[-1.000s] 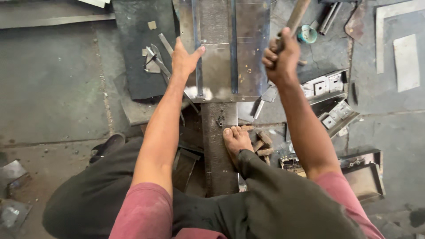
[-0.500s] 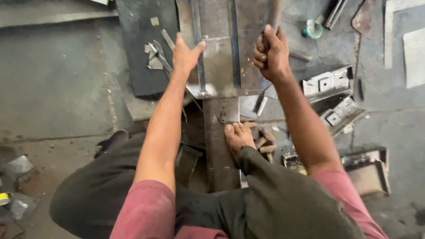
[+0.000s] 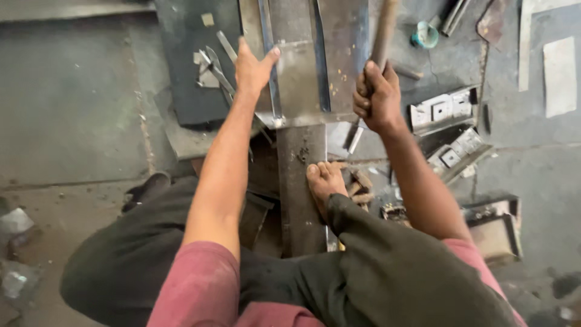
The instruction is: The person sits on the floor and uses tin snips to cut a rectangular metal sheet, then uses a wooden mallet to hammer the sheet into a curved shape on a metal workbench. The person repeatedly adjusts the sheet and hammers it to refine the curve.
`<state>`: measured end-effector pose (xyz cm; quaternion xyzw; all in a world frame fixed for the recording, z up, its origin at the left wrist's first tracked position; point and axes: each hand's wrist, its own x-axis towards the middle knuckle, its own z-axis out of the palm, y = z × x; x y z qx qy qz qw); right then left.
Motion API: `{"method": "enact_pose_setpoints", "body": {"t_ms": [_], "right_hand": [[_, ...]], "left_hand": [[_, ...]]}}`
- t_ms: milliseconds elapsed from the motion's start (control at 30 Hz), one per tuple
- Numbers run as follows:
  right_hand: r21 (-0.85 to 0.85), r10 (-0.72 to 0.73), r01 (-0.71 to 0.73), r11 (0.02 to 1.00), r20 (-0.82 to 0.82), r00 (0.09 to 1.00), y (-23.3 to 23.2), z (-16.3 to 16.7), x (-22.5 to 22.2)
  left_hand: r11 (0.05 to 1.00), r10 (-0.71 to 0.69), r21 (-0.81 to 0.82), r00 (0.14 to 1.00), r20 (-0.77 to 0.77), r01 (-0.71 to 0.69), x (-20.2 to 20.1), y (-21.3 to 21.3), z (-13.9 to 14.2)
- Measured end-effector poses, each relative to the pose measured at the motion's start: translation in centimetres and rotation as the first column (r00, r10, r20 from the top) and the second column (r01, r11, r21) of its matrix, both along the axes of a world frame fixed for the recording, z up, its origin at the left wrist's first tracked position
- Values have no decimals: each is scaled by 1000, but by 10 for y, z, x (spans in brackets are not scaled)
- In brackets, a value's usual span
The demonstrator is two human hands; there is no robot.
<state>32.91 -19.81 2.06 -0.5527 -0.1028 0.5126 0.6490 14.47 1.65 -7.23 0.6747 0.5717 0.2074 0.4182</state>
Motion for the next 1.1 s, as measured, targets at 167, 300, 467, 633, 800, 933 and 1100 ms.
{"method": "enact_pose_setpoints", "body": {"t_ms": [167,300,467,633,800,933,1100], "right_hand": [[-68,139,-151,986,-150,979,-13,8,-3],[41,32,-30,999,-47,998,-28,6,-13],[-48,71,-75,996,-94,993,-45,-1,-23],[-142,271,-293,945,-156,950,-62,8,-32],[-101,219,-211,972,75,973,-79,25,-42],[-52,190,-206,977,-219,957,-86,33,-54],[-134,185,-193,972,-70,980,-98,34,-65]], "left_hand": [[999,39,12,999,-9,-38,-2,1,1],[998,52,-35,999,-4,-53,-1,2,5],[999,52,1,998,20,-52,-3,0,3],[996,54,63,996,67,-58,-6,1,-6],[994,102,28,990,95,-105,-8,2,-5],[990,87,98,989,117,-99,-8,0,0],[989,124,67,981,146,-135,-12,-3,-1]]}}
